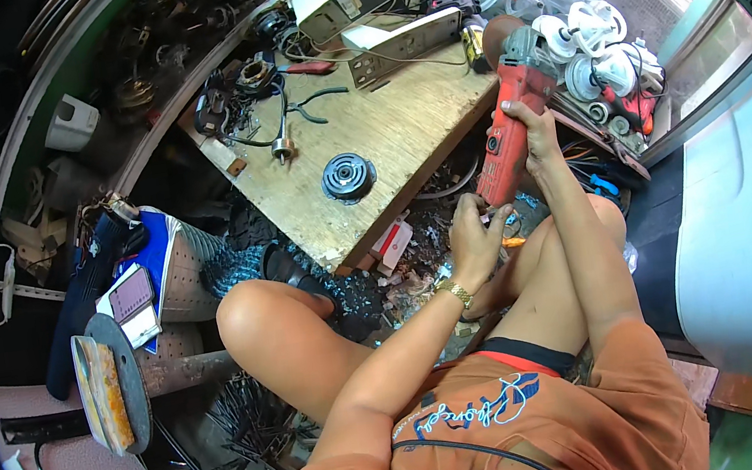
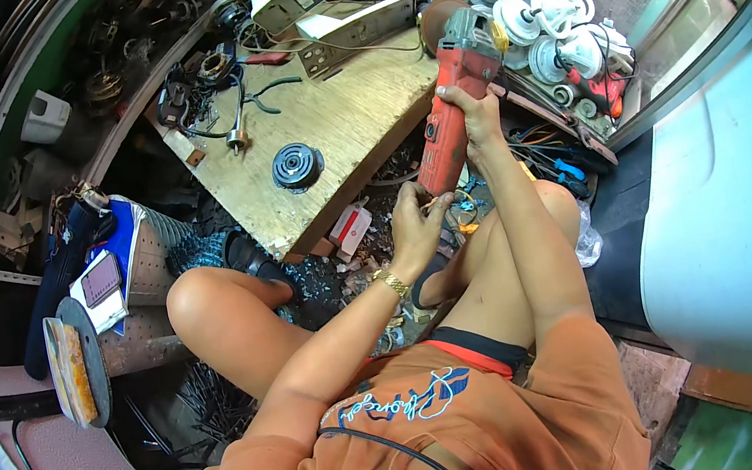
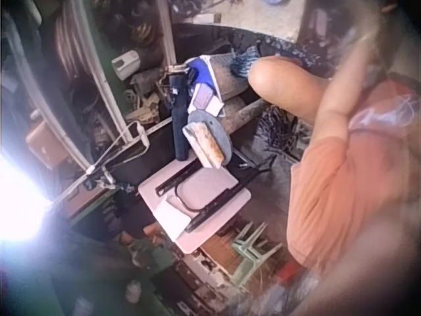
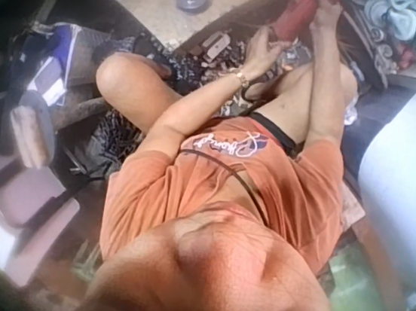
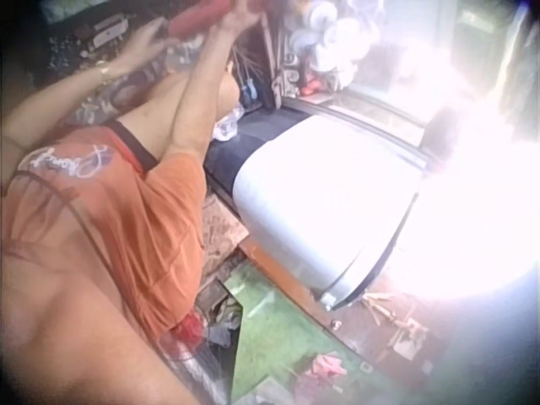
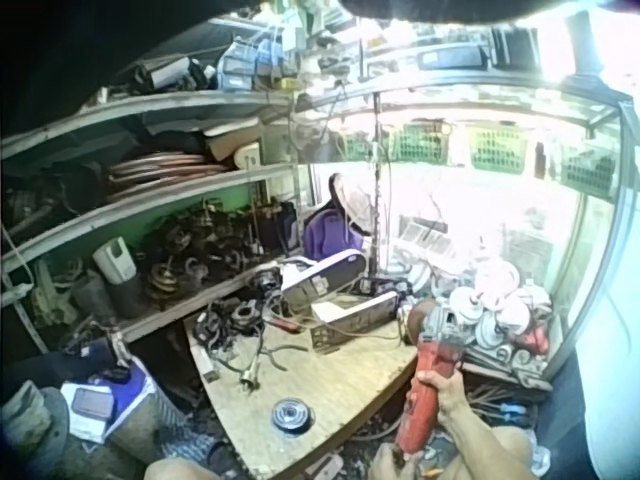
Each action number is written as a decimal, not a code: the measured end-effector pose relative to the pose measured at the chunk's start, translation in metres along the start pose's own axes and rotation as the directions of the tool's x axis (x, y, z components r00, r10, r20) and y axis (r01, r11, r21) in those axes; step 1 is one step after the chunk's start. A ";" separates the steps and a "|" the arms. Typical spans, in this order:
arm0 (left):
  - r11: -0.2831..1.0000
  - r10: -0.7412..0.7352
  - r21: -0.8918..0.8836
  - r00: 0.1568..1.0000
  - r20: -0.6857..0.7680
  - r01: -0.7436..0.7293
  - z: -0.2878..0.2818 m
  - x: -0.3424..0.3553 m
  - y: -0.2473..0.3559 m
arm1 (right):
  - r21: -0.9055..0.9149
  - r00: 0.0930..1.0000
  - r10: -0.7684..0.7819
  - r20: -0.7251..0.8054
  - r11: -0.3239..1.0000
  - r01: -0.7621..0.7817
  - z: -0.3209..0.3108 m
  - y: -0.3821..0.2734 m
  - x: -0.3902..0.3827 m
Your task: The person uses a red power grinder to smooth the surface of a metal component, then uses a screwdriver to work on a central hub of a machinery part.
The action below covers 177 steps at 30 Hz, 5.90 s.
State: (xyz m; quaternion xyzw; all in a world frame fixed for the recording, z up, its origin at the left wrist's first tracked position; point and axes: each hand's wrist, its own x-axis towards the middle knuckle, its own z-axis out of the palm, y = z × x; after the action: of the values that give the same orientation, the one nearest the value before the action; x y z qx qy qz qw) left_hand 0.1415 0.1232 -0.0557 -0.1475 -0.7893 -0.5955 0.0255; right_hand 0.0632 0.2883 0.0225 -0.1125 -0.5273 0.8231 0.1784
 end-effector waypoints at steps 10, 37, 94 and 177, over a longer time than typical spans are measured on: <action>0.537 -0.274 0.746 0.918 -0.288 0.394 -0.174 0.105 -0.050 | -0.086 0.999 0.044 0.027 0.995 -0.042 -0.006 -0.001 -0.002; -0.028 -0.488 -0.960 0.834 0.256 0.278 -0.137 0.162 -0.118 | -0.387 0.950 0.273 0.150 0.901 -0.197 0.045 0.056 -0.026; 0.421 -0.539 -0.899 0.831 -0.140 0.121 -0.094 0.149 -0.079 | -0.621 0.970 0.207 0.125 0.779 -0.086 0.047 0.083 -0.021; 0.305 -0.432 -0.915 0.895 0.113 0.263 -0.114 0.152 -0.096 | -0.695 0.975 0.169 0.142 0.719 -0.023 0.048 0.083 -0.020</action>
State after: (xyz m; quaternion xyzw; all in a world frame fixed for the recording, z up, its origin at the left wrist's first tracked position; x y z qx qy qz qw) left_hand -0.0447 0.0220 -0.0789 0.0839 -0.3382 -0.9285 -0.1283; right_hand 0.0485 0.2086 -0.0329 -0.1166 -0.8033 0.5834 0.0283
